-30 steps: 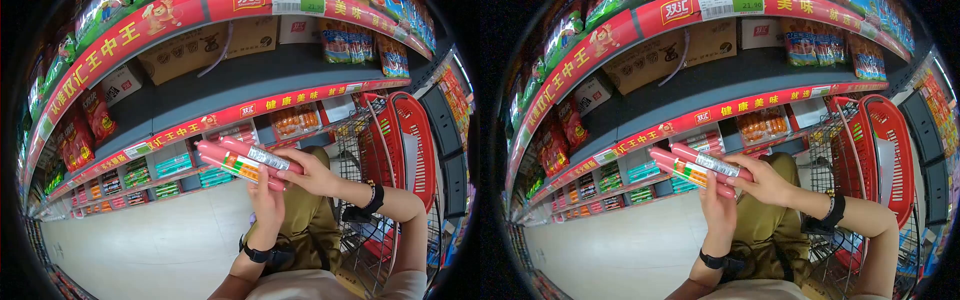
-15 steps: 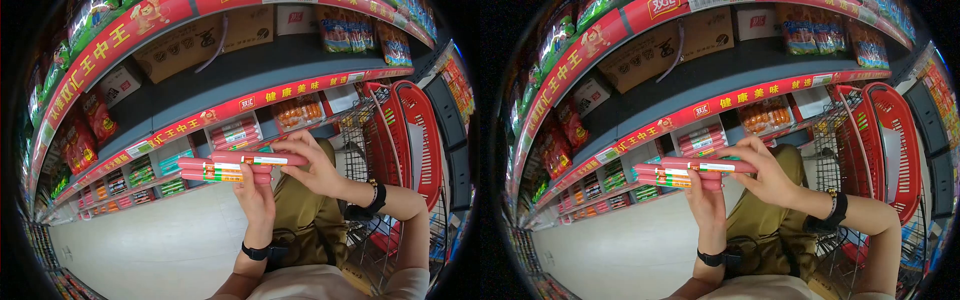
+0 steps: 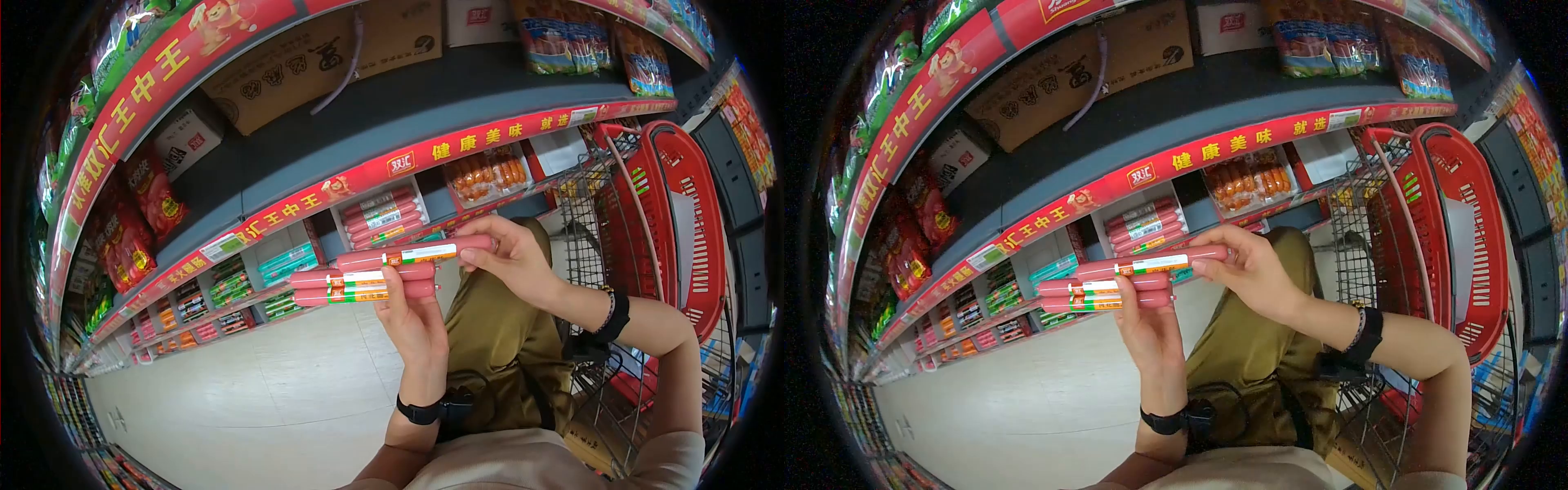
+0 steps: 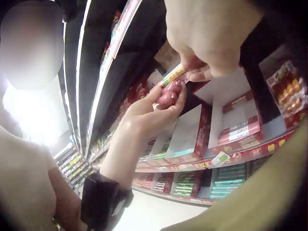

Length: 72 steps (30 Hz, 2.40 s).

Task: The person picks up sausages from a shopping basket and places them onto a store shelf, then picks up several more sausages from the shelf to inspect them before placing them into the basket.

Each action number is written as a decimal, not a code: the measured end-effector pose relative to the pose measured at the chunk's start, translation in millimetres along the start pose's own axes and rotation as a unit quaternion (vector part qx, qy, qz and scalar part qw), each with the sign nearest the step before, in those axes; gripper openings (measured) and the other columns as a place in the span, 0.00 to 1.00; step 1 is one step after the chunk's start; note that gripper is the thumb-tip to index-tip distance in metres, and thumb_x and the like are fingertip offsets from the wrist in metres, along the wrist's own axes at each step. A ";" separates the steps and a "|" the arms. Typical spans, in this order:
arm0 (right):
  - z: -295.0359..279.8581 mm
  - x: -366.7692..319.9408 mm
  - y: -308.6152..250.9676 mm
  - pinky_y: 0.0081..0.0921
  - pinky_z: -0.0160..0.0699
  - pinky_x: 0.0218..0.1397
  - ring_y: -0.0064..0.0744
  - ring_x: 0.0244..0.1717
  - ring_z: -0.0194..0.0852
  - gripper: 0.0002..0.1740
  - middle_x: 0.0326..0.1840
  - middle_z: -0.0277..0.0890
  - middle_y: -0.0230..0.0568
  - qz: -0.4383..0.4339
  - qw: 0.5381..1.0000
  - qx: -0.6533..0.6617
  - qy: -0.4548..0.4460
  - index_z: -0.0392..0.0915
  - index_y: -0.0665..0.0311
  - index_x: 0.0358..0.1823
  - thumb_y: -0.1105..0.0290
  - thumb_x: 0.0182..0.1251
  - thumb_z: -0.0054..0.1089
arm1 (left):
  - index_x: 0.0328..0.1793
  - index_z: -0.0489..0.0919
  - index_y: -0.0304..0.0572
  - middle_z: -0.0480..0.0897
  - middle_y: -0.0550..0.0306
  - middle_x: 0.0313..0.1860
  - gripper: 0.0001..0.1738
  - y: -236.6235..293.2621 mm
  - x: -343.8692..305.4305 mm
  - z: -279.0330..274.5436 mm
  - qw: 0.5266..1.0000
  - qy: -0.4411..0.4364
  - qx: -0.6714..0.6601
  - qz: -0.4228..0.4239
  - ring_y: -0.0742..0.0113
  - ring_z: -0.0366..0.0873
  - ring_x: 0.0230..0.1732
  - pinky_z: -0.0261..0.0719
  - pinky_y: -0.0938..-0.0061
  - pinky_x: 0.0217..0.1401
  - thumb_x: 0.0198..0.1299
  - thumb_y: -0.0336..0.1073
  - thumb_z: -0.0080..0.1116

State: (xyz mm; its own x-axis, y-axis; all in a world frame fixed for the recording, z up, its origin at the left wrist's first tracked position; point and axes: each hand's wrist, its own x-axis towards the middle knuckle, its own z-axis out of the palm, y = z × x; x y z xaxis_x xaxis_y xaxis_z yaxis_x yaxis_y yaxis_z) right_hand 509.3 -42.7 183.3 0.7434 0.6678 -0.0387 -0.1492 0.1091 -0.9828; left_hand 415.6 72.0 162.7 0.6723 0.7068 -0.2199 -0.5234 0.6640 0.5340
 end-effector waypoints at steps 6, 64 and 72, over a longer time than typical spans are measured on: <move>-2.0 48.0 52.8 0.21 0.79 0.41 0.27 0.38 0.78 0.11 0.40 0.75 0.42 0.112 0.969 0.116 0.186 0.70 0.71 0.45 0.78 0.62 0.55 | 0.53 0.69 0.41 0.72 0.58 0.49 0.13 -33.6 37.0 -46.9 0.996 0.073 -0.043 -0.040 0.67 0.72 0.49 0.75 0.62 0.55 0.64 0.35 0.52; 14.3 108.3 118.6 0.26 0.71 0.44 0.23 0.40 0.71 0.25 0.39 0.73 0.35 0.169 0.983 -0.071 -0.009 0.72 0.65 0.41 0.47 0.66 0.48 | 0.52 0.72 0.42 0.74 0.64 0.30 0.15 -40.2 103.8 -84.2 0.962 -0.016 0.151 -0.227 0.75 0.69 0.28 0.66 0.79 0.27 0.61 0.38 0.45; -23.8 109.3 112.3 0.17 0.68 0.34 0.18 0.29 0.70 0.08 0.33 0.75 0.27 0.181 0.961 0.208 0.036 0.74 0.57 0.40 0.62 0.66 0.53 | 0.57 0.75 0.41 0.78 0.63 0.39 0.23 -13.0 99.5 -81.5 0.911 -0.087 0.384 -0.122 0.80 0.69 0.31 0.68 0.83 0.31 0.53 0.26 0.62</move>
State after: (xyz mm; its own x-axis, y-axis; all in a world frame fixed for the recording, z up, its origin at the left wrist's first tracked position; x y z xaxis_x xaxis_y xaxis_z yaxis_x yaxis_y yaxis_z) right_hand 589.3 25.0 64.5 0.6343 0.6668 -0.3913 -0.6430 0.1739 -0.7458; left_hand 446.6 153.6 67.3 0.8278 0.4669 -0.3111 0.1285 0.3820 0.9152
